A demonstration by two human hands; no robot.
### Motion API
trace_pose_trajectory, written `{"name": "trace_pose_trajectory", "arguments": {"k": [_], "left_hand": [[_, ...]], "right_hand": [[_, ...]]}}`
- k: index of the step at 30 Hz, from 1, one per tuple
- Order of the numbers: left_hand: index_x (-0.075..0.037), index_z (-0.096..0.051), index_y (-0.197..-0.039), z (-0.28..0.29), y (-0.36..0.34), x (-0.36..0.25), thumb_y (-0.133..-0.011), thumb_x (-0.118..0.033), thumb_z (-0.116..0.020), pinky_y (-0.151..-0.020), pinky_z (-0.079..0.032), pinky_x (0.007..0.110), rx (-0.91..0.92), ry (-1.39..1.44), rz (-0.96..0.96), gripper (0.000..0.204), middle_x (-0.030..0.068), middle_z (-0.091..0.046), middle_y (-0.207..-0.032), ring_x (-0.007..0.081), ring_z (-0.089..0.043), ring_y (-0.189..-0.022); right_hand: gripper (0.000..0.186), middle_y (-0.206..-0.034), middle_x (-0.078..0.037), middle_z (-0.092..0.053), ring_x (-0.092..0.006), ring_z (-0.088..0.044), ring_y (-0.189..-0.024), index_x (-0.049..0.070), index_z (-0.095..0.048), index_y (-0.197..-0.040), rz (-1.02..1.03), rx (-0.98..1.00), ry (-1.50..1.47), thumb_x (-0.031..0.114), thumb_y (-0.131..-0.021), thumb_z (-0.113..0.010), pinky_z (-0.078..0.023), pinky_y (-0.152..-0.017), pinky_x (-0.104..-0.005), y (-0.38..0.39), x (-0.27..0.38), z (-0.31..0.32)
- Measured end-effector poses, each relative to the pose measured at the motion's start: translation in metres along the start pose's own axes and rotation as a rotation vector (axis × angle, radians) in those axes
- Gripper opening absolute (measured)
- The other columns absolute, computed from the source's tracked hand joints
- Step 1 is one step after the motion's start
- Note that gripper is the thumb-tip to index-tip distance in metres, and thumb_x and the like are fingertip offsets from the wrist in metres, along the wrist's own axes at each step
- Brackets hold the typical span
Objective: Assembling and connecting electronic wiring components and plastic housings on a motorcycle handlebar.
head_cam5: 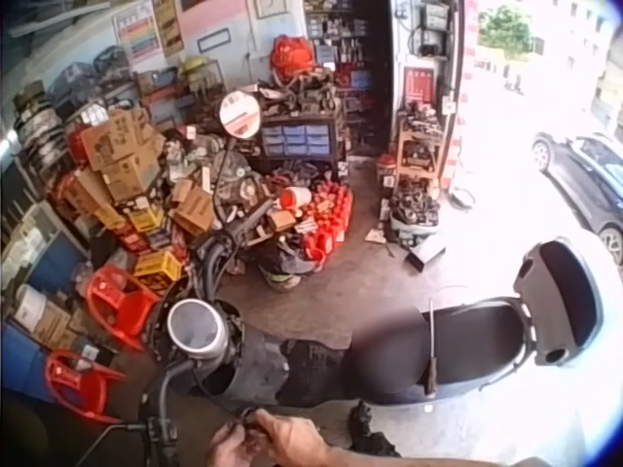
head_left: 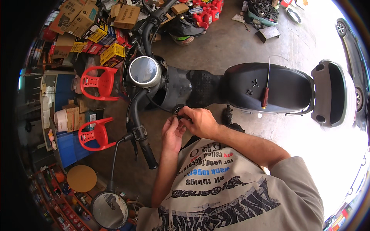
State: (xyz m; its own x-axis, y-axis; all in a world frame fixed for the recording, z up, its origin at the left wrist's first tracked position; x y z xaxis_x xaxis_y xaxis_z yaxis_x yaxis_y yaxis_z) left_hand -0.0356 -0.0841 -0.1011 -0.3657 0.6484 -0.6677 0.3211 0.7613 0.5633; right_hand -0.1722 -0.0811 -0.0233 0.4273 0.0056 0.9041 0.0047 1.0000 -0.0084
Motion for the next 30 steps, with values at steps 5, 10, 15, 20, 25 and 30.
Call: {"name": "trace_pose_trajectory", "arguments": {"k": [5, 10, 15, 20, 25, 30], "left_hand": [[-0.009, -0.059, -0.113, 0.007, -0.001, 0.005, -0.102, -0.018, -0.052, -0.072, -0.049, 0.024, 0.042, 0.060, 0.013, 0.016, 0.0032, -0.067, -0.101, 0.0105, -0.062, -0.087], [-0.011, -0.059, -0.109, 0.007, -0.002, 0.010, -0.101, -0.017, -0.056, -0.069, -0.051, 0.024, 0.053, 0.133, 0.016, 0.011, 0.0019, -0.067, -0.099, 0.0114, -0.066, -0.091], [-0.011, -0.060, -0.107, 0.009, 0.000, 0.009, -0.100, -0.019, -0.057, -0.069, -0.051, 0.024, 0.042, 0.156, 0.030, 0.011, 0.0007, -0.067, -0.098, 0.0106, -0.065, -0.088], [-0.010, -0.058, -0.106, 0.007, 0.001, 0.005, -0.099, -0.021, -0.060, -0.068, -0.051, 0.023, 0.046, 0.154, 0.023, 0.013, 0.0013, -0.067, -0.098, 0.0095, -0.064, -0.086], [-0.011, -0.060, -0.103, 0.011, 0.000, 0.005, -0.099, -0.022, -0.060, -0.067, -0.050, 0.024, -0.012, 0.103, 0.012, 0.011, -0.0004, -0.067, -0.092, 0.0094, -0.063, -0.080], [-0.010, -0.058, -0.101, 0.006, 0.003, -0.010, -0.099, -0.021, -0.061, -0.066, -0.050, 0.022, -0.078, -0.129, -0.114, 0.012, 0.0008, -0.066, -0.090, 0.0091, -0.064, -0.077]], "right_hand": [[0.023, -0.086, -0.016, -0.071, -0.0343, -0.069, -0.081, 0.005, -0.062, -0.105, 0.002, -0.024, -0.127, 0.010, -0.083, -0.064, -0.054, -0.071, -0.0421, 0.001, -0.003, 0.000], [0.019, -0.083, -0.017, -0.070, -0.0338, -0.070, -0.078, 0.003, -0.063, -0.102, -0.077, -0.035, -0.267, 0.008, -0.084, -0.063, -0.054, -0.069, -0.0396, 0.003, -0.011, 0.002], [0.018, -0.077, -0.015, -0.069, -0.0267, -0.068, -0.067, 0.001, -0.063, -0.103, -0.087, -0.038, -0.359, 0.007, -0.086, -0.063, -0.052, -0.062, -0.0353, 0.003, -0.013, -0.002], [0.017, -0.071, -0.012, -0.066, -0.0200, -0.063, -0.059, 0.001, -0.062, -0.102, -0.123, -0.033, -0.346, 0.006, -0.086, -0.064, -0.049, -0.057, -0.0321, 0.003, -0.014, -0.006], [0.017, -0.069, -0.011, -0.066, -0.0188, -0.062, -0.058, 0.001, -0.062, -0.102, -0.130, -0.045, -0.353, 0.008, -0.087, -0.065, -0.048, -0.057, -0.0316, 0.002, -0.013, -0.004], [0.013, -0.073, -0.009, -0.066, -0.0144, -0.062, -0.061, 0.000, -0.062, -0.100, -0.154, -0.050, -0.392, 0.007, -0.089, -0.065, -0.049, -0.058, -0.0301, 0.000, -0.028, -0.014]]}}
Point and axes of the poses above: each hand's wrist, its own y-axis away from the middle knuckle, its own z-axis out of the back of the hand, x = y × z, the point moved 10 cm from there along -y, towards the middle knuckle
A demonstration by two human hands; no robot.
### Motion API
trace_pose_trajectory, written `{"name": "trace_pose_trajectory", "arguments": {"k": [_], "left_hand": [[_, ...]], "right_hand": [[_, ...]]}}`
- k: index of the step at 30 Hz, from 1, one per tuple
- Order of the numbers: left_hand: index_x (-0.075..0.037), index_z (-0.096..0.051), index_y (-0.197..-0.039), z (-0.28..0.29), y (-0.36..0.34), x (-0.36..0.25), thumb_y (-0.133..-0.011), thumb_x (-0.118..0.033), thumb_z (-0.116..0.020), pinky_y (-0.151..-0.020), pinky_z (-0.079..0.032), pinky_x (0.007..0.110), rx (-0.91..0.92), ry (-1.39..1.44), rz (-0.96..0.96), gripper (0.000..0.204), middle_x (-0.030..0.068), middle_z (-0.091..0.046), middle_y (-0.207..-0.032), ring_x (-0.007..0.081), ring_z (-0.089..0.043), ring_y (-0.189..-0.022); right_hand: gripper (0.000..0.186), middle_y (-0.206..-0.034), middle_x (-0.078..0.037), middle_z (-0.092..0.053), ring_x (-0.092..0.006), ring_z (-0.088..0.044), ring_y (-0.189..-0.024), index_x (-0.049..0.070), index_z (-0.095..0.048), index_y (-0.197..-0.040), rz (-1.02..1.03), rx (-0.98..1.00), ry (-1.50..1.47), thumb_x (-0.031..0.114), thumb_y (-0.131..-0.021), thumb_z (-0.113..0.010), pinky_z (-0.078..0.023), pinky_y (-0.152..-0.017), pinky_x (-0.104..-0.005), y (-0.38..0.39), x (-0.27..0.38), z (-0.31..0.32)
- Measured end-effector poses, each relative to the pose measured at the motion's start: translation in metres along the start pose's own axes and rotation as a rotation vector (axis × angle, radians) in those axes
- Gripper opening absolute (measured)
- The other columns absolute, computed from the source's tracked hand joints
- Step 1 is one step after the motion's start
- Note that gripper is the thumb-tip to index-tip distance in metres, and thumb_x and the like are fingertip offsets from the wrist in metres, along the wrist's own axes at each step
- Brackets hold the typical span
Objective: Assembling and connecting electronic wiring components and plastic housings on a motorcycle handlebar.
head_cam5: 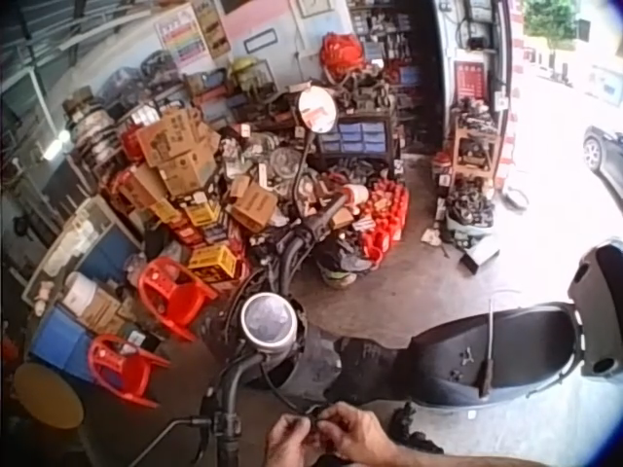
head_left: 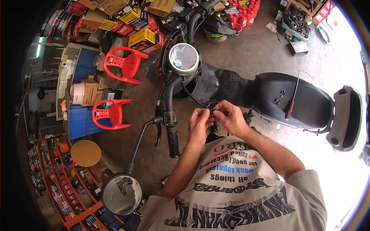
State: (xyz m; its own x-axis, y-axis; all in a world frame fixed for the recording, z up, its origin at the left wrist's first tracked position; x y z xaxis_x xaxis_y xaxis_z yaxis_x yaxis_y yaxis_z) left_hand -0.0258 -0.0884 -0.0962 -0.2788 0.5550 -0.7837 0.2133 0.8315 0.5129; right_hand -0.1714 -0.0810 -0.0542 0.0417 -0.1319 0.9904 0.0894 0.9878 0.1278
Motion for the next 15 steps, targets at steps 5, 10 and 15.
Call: {"name": "trace_pose_trajectory", "arguments": {"k": [5, 10, 15], "left_hand": [[-0.004, -0.058, -0.102, -0.008, 0.004, -0.019, -0.098, -0.013, -0.061, -0.064, -0.050, 0.021, -0.029, -0.192, -0.131, 0.011, 0.0027, -0.065, -0.088, 0.0095, -0.064, -0.075], [0.000, -0.057, -0.106, -0.008, 0.005, -0.024, -0.094, 0.001, -0.061, -0.064, -0.051, 0.021, -0.013, -0.269, -0.247, 0.013, 0.0052, -0.066, -0.090, 0.0095, -0.065, -0.076], [0.000, -0.057, -0.109, -0.016, 0.008, -0.031, -0.094, 0.000, -0.061, -0.066, -0.051, 0.021, -0.006, -0.325, -0.284, 0.015, 0.0066, -0.068, -0.093, 0.0114, -0.067, -0.079]], "right_hand": [[0.008, -0.078, -0.007, -0.067, -0.0115, -0.064, -0.069, -0.002, -0.060, -0.094, -0.094, 0.013, -0.235, 0.005, -0.092, -0.062, -0.051, -0.060, -0.0272, -0.007, -0.028, -0.002], [0.008, -0.078, -0.006, -0.067, -0.0097, -0.062, -0.066, 0.000, -0.060, -0.091, -0.298, 0.075, -0.402, 0.007, -0.094, -0.059, -0.048, -0.057, -0.0235, -0.004, -0.024, -0.008], [0.007, -0.077, -0.004, -0.066, -0.0057, -0.055, -0.062, 0.003, -0.060, -0.092, -0.399, 0.101, -0.474, 0.009, -0.095, -0.058, -0.039, -0.051, -0.0195, -0.002, -0.036, -0.011]]}}
Point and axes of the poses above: each hand's wrist, its own y-axis away from the middle knuckle, its own z-axis out of the back of the hand, x = y × z, the point moved 10 cm from there along -y, towards the middle knuckle
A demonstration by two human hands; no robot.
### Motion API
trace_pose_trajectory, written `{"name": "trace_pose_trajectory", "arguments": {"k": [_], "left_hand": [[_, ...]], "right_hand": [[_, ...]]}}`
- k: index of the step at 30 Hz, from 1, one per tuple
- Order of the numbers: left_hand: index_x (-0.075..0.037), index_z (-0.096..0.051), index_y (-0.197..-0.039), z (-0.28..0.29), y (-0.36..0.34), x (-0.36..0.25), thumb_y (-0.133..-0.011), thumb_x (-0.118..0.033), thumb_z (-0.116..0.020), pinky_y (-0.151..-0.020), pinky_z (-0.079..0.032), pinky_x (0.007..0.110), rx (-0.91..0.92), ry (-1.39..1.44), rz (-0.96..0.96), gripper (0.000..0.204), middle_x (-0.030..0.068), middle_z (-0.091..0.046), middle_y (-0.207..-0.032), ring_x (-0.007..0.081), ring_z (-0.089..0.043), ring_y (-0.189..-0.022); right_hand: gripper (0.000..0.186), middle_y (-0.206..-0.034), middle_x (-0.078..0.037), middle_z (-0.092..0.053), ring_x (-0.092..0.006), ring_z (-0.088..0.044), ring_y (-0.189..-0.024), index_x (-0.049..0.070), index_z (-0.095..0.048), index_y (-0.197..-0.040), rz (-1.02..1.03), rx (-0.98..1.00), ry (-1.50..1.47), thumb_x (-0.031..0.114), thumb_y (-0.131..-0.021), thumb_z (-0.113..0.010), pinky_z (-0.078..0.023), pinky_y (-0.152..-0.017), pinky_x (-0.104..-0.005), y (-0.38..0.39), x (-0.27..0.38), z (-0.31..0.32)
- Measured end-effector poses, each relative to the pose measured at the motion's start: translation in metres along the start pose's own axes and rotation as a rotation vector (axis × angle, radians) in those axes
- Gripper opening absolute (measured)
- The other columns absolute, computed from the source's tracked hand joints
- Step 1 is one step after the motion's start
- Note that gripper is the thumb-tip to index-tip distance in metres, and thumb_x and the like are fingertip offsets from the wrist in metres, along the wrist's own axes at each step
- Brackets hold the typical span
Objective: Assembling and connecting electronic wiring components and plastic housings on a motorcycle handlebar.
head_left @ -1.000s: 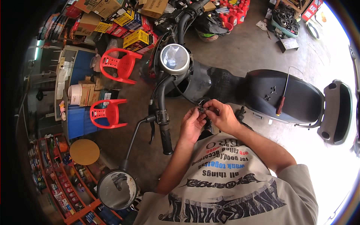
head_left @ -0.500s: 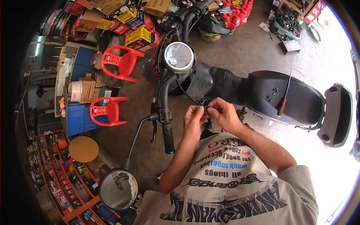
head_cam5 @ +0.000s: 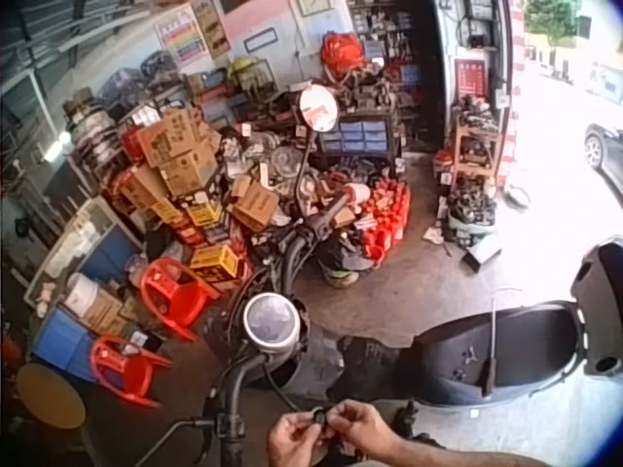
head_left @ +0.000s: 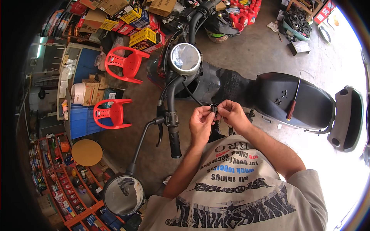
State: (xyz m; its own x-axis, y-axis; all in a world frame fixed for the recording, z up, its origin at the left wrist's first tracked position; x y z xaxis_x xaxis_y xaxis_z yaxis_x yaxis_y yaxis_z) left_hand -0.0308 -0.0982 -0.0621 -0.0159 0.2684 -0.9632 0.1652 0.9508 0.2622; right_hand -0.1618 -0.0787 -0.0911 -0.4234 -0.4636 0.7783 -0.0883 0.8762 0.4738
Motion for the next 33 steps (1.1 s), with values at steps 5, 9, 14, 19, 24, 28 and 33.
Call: {"name": "trace_pose_trajectory", "arguments": {"k": [5, 9, 14, 19, 24, 28, 33], "left_hand": [[0.001, -0.057, -0.116, -0.002, 0.002, -0.004, -0.094, -0.002, -0.062, -0.067, -0.051, 0.021, 0.016, -0.063, 0.002, 0.023, 0.0058, -0.069, -0.096, 0.0112, -0.068, -0.083], [0.002, -0.061, -0.119, -0.002, 0.003, -0.008, -0.093, -0.001, -0.063, -0.068, -0.051, 0.020, 0.006, -0.130, -0.005, 0.025, 0.0049, -0.070, -0.093, 0.0086, -0.067, -0.081], [0.003, -0.064, -0.116, -0.001, 0.002, -0.009, -0.092, 0.001, -0.063, -0.070, -0.053, 0.022, -0.022, -0.159, -0.024, 0.024, 0.0060, -0.070, -0.091, 0.0082, -0.065, -0.079], [0.002, -0.064, -0.115, -0.002, 0.003, -0.013, -0.090, 0.003, -0.063, -0.071, -0.053, 0.024, -0.026, -0.250, -0.056, 0.025, 0.0069, -0.070, -0.092, 0.0090, -0.065, -0.080], [0.001, -0.063, -0.115, 0.000, 0.005, -0.009, -0.091, 0.003, -0.063, -0.071, -0.052, 0.023, -0.020, -0.237, -0.052, 0.024, 0.0067, -0.070, -0.094, 0.0091, -0.065, -0.082], [0.000, -0.063, -0.116, 0.001, 0.006, -0.006, -0.093, 0.001, -0.062, -0.071, -0.053, 0.023, -0.018, -0.173, -0.044, 0.023, 0.0057, -0.070, -0.094, 0.0092, -0.065, -0.083], [0.001, -0.062, -0.117, 0.004, 0.006, -0.005, -0.095, -0.001, -0.060, -0.071, -0.054, 0.023, -0.009, -0.113, -0.046, 0.022, 0.0059, -0.069, -0.096, 0.0097, -0.066, -0.082]], "right_hand": [[0.005, -0.077, -0.003, -0.065, -0.0044, -0.054, -0.063, 0.005, -0.059, -0.092, -0.035, 0.015, -0.072, 0.009, -0.095, -0.058, -0.036, -0.050, -0.0176, -0.001, -0.005, -0.001], [0.005, -0.078, -0.003, -0.065, -0.0038, -0.053, -0.062, 0.006, -0.058, -0.093, -0.056, 0.032, -0.126, 0.010, -0.096, -0.059, -0.035, -0.049, -0.0174, -0.001, -0.008, -0.002], [0.004, -0.078, -0.005, -0.065, -0.0033, -0.045, -0.054, 0.005, -0.057, -0.097, -0.062, 0.030, -0.162, 0.008, -0.096, -0.058, -0.029, -0.044, -0.0181, -0.002, -0.013, -0.002], [0.002, -0.079, -0.005, -0.066, -0.0027, -0.045, -0.055, 0.005, -0.058, -0.097, -0.036, 0.006, -0.167, 0.007, -0.096, -0.059, -0.030, -0.045, -0.0176, -0.001, -0.012, -0.001], [0.004, -0.077, -0.002, -0.067, -0.0020, -0.049, -0.059, 0.007, -0.059, -0.092, 0.018, 0.000, -0.120, 0.008, -0.095, -0.060, -0.034, -0.048, -0.0171, 0.003, -0.006, -0.002], [0.005, -0.077, -0.003, -0.067, -0.0038, -0.054, -0.063, 0.005, -0.059, -0.090, 0.027, 0.003, -0.067, 0.007, -0.095, -0.060, -0.040, -0.053, -0.0182, 0.004, -0.003, -0.003], [0.008, -0.078, -0.005, -0.067, -0.0094, -0.062, -0.072, 0.001, -0.059, -0.089, 0.116, -0.020, 0.053, 0.005, -0.094, -0.060, -0.049, -0.067, -0.0235, 0.004, 0.005, -0.004]]}}
Point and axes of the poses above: each hand's wrist, its own y-axis away from the middle knuckle, its own z-axis out of the back of the hand, x = y × z, the point moved 10 cm from there along -y, towards the middle knuckle
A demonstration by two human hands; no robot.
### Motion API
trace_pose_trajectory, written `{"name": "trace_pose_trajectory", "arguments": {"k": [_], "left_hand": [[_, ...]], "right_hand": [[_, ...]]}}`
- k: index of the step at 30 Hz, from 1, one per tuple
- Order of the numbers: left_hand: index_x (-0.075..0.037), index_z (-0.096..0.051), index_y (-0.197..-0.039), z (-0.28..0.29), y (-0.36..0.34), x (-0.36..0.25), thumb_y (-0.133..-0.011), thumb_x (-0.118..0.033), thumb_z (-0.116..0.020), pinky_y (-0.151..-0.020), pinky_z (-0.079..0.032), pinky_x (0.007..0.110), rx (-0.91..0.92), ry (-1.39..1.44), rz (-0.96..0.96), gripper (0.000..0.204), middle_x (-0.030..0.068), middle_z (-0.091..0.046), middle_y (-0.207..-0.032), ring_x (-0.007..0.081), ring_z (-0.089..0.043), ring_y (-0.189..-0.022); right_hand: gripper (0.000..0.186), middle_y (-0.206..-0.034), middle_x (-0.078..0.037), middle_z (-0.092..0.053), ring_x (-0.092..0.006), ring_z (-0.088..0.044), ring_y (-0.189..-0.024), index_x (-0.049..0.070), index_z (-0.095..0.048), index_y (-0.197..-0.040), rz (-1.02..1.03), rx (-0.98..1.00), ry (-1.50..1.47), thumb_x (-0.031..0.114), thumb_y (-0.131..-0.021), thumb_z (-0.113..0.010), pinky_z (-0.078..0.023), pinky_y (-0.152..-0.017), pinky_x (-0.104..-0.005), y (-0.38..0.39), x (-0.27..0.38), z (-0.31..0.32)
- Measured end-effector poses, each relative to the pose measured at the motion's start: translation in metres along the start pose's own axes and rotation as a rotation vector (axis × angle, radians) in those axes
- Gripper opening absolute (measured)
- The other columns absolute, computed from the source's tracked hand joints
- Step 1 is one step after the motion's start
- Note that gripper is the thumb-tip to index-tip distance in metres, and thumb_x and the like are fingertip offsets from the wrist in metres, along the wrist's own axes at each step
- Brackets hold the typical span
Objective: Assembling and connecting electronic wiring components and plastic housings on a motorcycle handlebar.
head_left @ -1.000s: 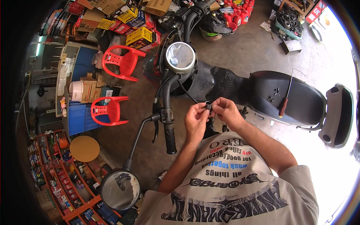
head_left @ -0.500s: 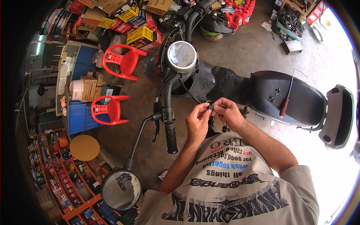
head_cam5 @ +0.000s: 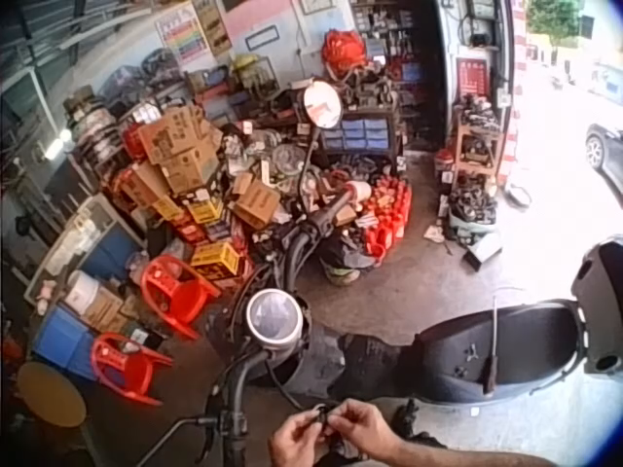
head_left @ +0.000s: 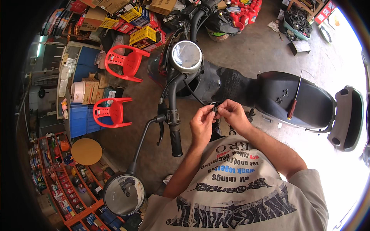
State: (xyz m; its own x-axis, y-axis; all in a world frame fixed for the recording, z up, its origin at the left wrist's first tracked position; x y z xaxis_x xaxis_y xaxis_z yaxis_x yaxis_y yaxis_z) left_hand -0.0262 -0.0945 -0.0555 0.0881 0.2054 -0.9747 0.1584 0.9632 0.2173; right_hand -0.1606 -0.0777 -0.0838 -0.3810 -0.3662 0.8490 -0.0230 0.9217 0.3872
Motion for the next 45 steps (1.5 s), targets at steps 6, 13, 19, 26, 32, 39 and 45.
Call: {"name": "trace_pose_trajectory", "arguments": {"k": [6, 13, 19, 26, 32, 39, 45], "left_hand": [[0.003, -0.062, -0.115, 0.003, -0.001, -0.003, -0.096, -0.001, -0.060, -0.071, -0.053, 0.023, -0.003, -0.008, -0.019, 0.020, 0.0065, -0.069, -0.095, 0.0102, -0.066, -0.080], [0.003, -0.062, -0.114, 0.004, -0.001, -0.007, -0.094, 0.001, -0.061, -0.070, -0.054, 0.023, 0.000, -0.036, -0.045, 0.019, 0.0063, -0.069, -0.092, 0.0101, -0.066, -0.079], [0.002, -0.060, -0.115, -0.002, -0.001, -0.001, -0.097, -0.002, -0.058, -0.071, -0.057, 0.026, 0.032, 0.112, 0.030, 0.019, 0.0074, -0.068, -0.098, 0.0124, -0.067, -0.085], [-0.004, -0.061, -0.111, 0.004, 0.000, 0.011, -0.099, -0.014, -0.059, -0.071, -0.058, 0.027, 0.012, 0.218, 0.180, 0.016, 0.0061, -0.066, -0.099, 0.0138, -0.067, -0.084], [-0.007, -0.061, -0.108, 0.003, 0.001, 0.023, -0.098, -0.014, -0.061, -0.073, -0.057, 0.028, 0.010, 0.301, 0.259, 0.012, 0.0043, -0.066, -0.101, 0.0130, -0.067, -0.085], [-0.009, -0.057, -0.110, -0.001, 0.006, 0.041, -0.098, -0.010, -0.060, -0.078, -0.054, 0.026, 0.026, 0.491, 0.313, 0.013, 0.0045, -0.066, -0.104, 0.0122, -0.066, -0.091], [-0.010, -0.055, -0.109, -0.004, 0.007, 0.048, -0.097, -0.008, -0.060, -0.080, -0.053, 0.026, -0.001, 0.502, 0.313, 0.013, 0.0045, -0.066, -0.105, 0.0116, -0.065, -0.092]], "right_hand": [[0.009, -0.077, -0.006, -0.066, -0.0107, -0.063, -0.074, -0.001, -0.057, -0.088, 0.108, 0.013, 0.025, 0.004, -0.095, -0.059, -0.051, -0.069, -0.0251, -0.002, 0.000, -0.003], [0.009, -0.076, -0.007, -0.065, -0.0114, -0.063, -0.071, 0.000, -0.055, -0.086, 0.148, -0.017, 0.057, 0.002, -0.094, -0.058, -0.051, -0.065, -0.0258, 0.000, 0.004, -0.006], [0.007, -0.073, -0.009, -0.068, -0.0140, -0.065, -0.066, 0.000, -0.058, -0.087, 0.246, -0.141, 0.318, 0.004, -0.091, -0.063, -0.051, -0.062, -0.0299, 0.006, 0.017, 0.001], [0.005, -0.076, -0.013, -0.069, -0.0257, -0.069, -0.069, 0.001, -0.060, -0.089, 0.401, -0.118, 0.472, 0.003, -0.088, -0.065, -0.052, -0.062, -0.0335, 0.019, 0.046, -0.010], [0.006, -0.078, -0.015, -0.068, -0.0279, -0.069, -0.068, 0.001, -0.061, -0.089, 0.417, -0.115, 0.499, 0.003, -0.086, -0.066, -0.052, -0.061, -0.0345, 0.021, 0.050, -0.010], [0.014, -0.082, -0.016, -0.070, -0.0308, -0.070, -0.074, 0.000, -0.060, -0.092, 0.331, -0.133, 0.533, 0.007, -0.084, -0.069, -0.054, -0.065, -0.0371, 0.022, 0.045, -0.009], [0.017, -0.085, -0.017, -0.071, -0.0326, -0.070, -0.077, 0.000, -0.060, -0.094, 0.254, -0.173, 0.578, 0.010, -0.084, -0.069, -0.054, -0.069, -0.0389, 0.021, 0.037, -0.004]]}}
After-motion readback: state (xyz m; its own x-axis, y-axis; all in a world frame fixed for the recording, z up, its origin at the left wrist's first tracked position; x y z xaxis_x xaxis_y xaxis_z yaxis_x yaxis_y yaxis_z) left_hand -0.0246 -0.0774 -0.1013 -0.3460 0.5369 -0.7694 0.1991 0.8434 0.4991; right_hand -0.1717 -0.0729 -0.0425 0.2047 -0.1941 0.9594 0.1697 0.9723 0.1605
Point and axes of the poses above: each hand's wrist, its own y-axis away from the middle knuckle, its own z-axis out of the back of the hand, x = y × z, the point moved 10 cm from there along -y, towards the middle knuckle
